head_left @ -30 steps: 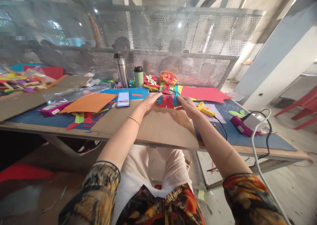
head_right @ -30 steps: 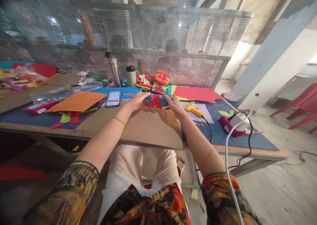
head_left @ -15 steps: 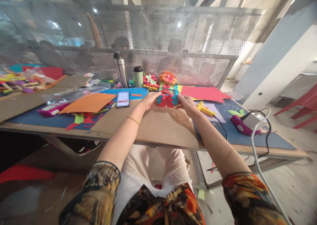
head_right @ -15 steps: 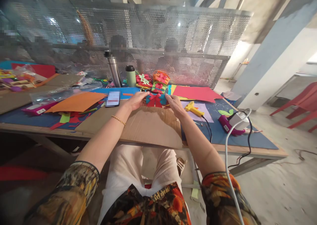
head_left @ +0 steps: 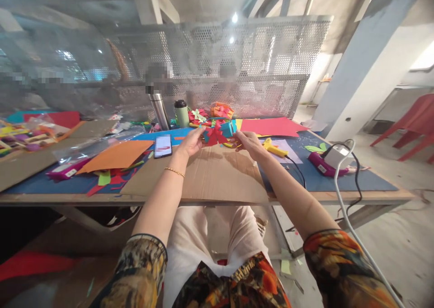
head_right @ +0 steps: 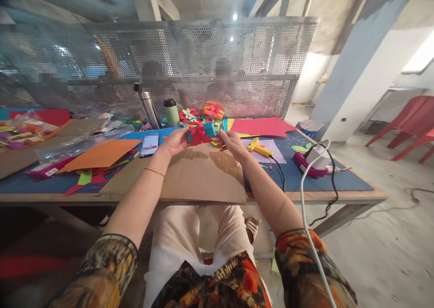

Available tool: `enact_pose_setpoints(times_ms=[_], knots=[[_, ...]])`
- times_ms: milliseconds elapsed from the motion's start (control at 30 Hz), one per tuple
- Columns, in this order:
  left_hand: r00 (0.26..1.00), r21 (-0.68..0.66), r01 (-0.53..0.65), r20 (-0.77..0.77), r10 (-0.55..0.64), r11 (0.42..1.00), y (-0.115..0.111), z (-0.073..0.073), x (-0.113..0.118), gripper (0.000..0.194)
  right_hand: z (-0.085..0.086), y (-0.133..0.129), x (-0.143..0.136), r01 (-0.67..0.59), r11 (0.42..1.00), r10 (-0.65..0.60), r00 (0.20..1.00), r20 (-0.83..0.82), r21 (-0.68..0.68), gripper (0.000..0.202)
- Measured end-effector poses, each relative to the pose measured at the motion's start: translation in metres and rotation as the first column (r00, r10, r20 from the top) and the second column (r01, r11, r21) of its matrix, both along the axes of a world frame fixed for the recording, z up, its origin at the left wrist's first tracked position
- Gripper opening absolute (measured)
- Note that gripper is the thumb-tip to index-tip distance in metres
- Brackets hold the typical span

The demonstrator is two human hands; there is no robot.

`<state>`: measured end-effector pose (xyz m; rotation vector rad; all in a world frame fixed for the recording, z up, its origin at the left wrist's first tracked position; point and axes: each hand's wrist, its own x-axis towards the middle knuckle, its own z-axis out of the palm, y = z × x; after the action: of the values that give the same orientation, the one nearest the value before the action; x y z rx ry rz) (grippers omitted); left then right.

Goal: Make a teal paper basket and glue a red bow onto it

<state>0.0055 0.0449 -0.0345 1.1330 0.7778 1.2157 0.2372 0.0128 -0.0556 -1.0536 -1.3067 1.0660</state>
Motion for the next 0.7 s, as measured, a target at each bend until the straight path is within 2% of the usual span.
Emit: enact_pose_setpoints(times_ms=[233, 433, 533, 633, 700], knots=[[0.998, 0.035, 0.009, -0.061, -0.007, 0.999, -0.001, -0.002, 0.003, 0.018, -0.001, -0.006, 0.001, -0.124, 0.992, 0.124, 0.992, 0.006, 0.012, 0.033], [0.994, 0.061, 0.042, -0.104, -0.036, 0.997, -0.004, -0.005, 0.008, 0.019, -0.008, 0.0, 0.004, -0.223, 0.973, 0.225, 0.973, -0.045, 0.058, 0.037], [0.99, 0.069, 0.075, -0.125, -0.066, 0.995, -0.006, -0.004, 0.008, 0.022, -0.012, 0.006, 0.007, -0.239, 0.967, 0.248, 0.963, -0.102, 0.091, 0.045], [0.982, 0.084, 0.131, -0.15, -0.118, 0.988, -0.007, -0.004, 0.006, 0.033, -0.014, 0.009, 0.01, -0.247, 0.962, 0.263, 0.951, -0.163, 0.113, 0.053], [0.976, 0.095, 0.172, -0.153, -0.156, 0.981, -0.007, -0.003, 0.005, 0.045, -0.014, 0.011, 0.012, -0.254, 0.959, 0.274, 0.941, -0.197, 0.122, 0.05]])
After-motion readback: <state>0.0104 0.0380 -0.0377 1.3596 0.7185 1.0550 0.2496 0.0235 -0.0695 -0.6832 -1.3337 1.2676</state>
